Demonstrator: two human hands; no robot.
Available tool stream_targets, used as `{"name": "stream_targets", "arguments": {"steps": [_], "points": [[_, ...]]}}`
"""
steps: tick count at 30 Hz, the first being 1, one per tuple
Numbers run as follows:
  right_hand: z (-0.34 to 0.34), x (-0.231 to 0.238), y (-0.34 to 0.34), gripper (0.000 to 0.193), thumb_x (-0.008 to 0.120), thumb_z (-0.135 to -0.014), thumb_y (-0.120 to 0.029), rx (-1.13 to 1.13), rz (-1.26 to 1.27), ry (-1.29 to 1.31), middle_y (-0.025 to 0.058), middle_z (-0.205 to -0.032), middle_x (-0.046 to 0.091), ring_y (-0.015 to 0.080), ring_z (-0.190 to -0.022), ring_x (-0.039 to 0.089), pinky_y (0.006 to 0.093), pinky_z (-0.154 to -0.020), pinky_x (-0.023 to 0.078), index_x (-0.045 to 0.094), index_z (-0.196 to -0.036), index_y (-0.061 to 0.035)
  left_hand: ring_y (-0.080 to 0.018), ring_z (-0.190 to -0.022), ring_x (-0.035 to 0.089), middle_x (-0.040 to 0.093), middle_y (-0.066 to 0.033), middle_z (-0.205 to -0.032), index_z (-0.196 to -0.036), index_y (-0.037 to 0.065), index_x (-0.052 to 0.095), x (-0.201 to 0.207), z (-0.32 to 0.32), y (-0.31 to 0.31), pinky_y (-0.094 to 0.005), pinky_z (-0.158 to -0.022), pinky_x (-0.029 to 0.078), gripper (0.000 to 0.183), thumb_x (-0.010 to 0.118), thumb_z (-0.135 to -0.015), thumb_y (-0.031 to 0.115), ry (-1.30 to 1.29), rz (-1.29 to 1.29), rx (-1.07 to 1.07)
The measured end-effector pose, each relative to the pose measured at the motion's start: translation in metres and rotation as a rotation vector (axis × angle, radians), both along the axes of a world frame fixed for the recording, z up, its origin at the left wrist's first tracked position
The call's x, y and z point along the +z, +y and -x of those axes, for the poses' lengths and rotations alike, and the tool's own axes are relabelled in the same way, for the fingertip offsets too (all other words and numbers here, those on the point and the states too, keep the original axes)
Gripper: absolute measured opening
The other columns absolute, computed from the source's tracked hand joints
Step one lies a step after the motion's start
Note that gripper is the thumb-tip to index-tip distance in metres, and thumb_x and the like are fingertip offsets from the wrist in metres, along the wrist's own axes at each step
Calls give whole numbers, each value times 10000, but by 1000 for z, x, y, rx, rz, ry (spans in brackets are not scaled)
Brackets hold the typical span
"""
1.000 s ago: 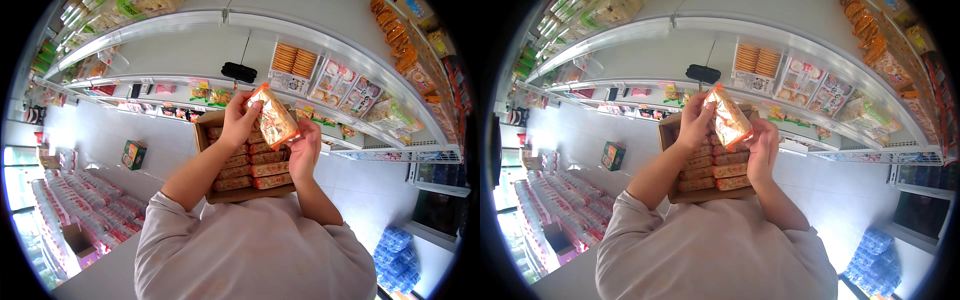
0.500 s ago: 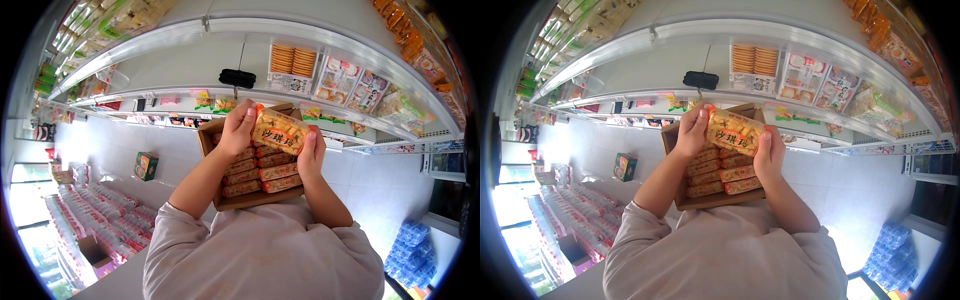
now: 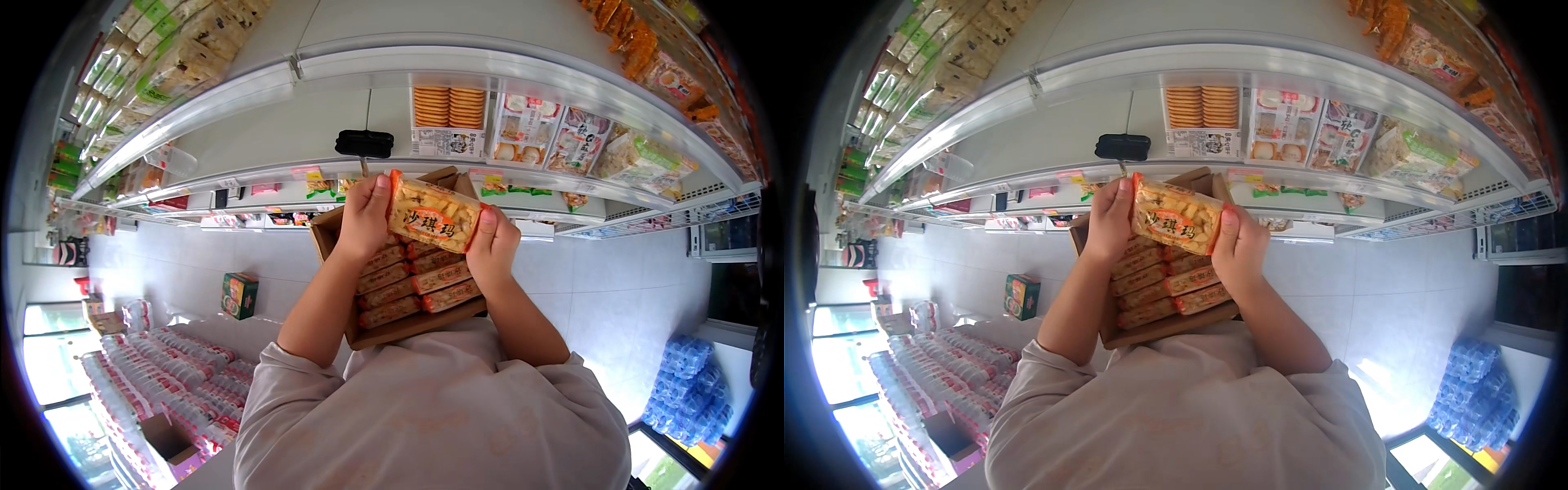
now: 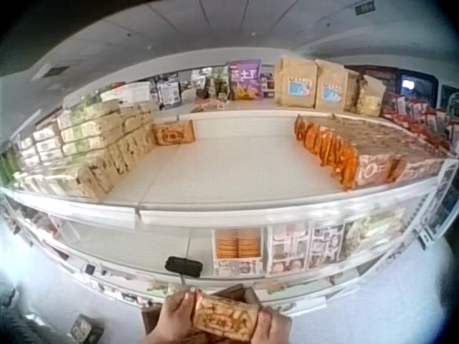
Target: The person repeatedly picks packaged snack bars from a cardboard box held in their left hand and places them onto a store shelf. The action is performed one item at a time, filling the available space on the shelf with the snack bars.
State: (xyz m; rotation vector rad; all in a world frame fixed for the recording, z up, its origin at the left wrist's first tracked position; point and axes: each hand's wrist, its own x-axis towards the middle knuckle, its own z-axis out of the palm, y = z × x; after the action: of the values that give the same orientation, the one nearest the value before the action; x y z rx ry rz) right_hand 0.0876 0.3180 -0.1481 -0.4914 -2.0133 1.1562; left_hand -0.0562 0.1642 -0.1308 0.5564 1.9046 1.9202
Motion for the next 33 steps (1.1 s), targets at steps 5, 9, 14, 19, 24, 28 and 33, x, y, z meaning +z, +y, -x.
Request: {"name": "stream_targets", "arguments": {"steps": [5, 9, 14, 19, 24, 28, 33], "points": [[-5, -3, -8, 462, 419, -1086, -332, 17, -98, -31, 81, -661, 595, 153, -598, 538, 344, -586, 449, 616, -864, 22, -55, -594, 397, 531, 56, -691, -868, -1, 626, -2, 3, -3, -261, -526, 338, 388, 461, -1090, 270, -354, -52, 6], [1, -11, -4, 445, 434, -1081, -314, -30, 268, -67, 113, -624, 544, 207, -565, 489, 356, -573, 415, 601, -827, 11, -127, -561, 430, 505, -33, -643, -809, -4, 561, 5, 0, -9, -309, -521, 357, 354, 486, -1072, 222, 249, 103, -38], [2, -12, -4, 456, 435, -1080, -332, 12, 442, -31, 77, -630, 555, 197, -573, 503, 337, -585, 414, 610, -848, 20, -162, -571, 386, 443, -72, -607, -765, -1, 502, 11, -4, -12, -325, -536, 360, 367, 488, -1066, 208, 574, 97, -43], [-8, 7, -13, 463, 412, -1091, -329, -22, 51, -88, 92, -769, 662, 153, -695, 588, 323, -666, 479, 668, -957, 33, -107, -592, 371, 448, -3, -617, -750, 16, 498, 7, -3, -14, -305, -544, 348, 419, 441, -1089, 256, 124, 10, -22], [-11, 0, -13, 446, 422, -1088, -318, -62, 122, -95, 89, -769, 661, 157, -696, 588, 325, -665, 478, 665, -956, 32, -136, -565, 358, 440, -43, -602, -730, 8, 469, 13, -11, -13, -326, -527, 341, 383, 475, -1064, 196, 137, 17, -1], [-11, -7, -11, 454, 398, -1097, -311, -21, 232, -102, 63, -769, 654, 137, -691, 575, 308, -662, 468, 660, -969, 37, -181, -543, 355, 436, -105, -601, -727, -5, 465, 21, -13, -22, -347, -512, 340, 328, 512, -1023, 127, 583, 157, 11], [-12, -13, -12, 450, 387, -1102, -300, 22, 253, -115, 18, -736, 621, 93, -668, 545, 279, -641, 451, 655, -947, 27, -148, -548, 383, 441, -63, -604, -736, -3, 474, 10, -10, -29, -338, -506, 340, 347, 503, -1041, 159, 459, 26, -26]]}}
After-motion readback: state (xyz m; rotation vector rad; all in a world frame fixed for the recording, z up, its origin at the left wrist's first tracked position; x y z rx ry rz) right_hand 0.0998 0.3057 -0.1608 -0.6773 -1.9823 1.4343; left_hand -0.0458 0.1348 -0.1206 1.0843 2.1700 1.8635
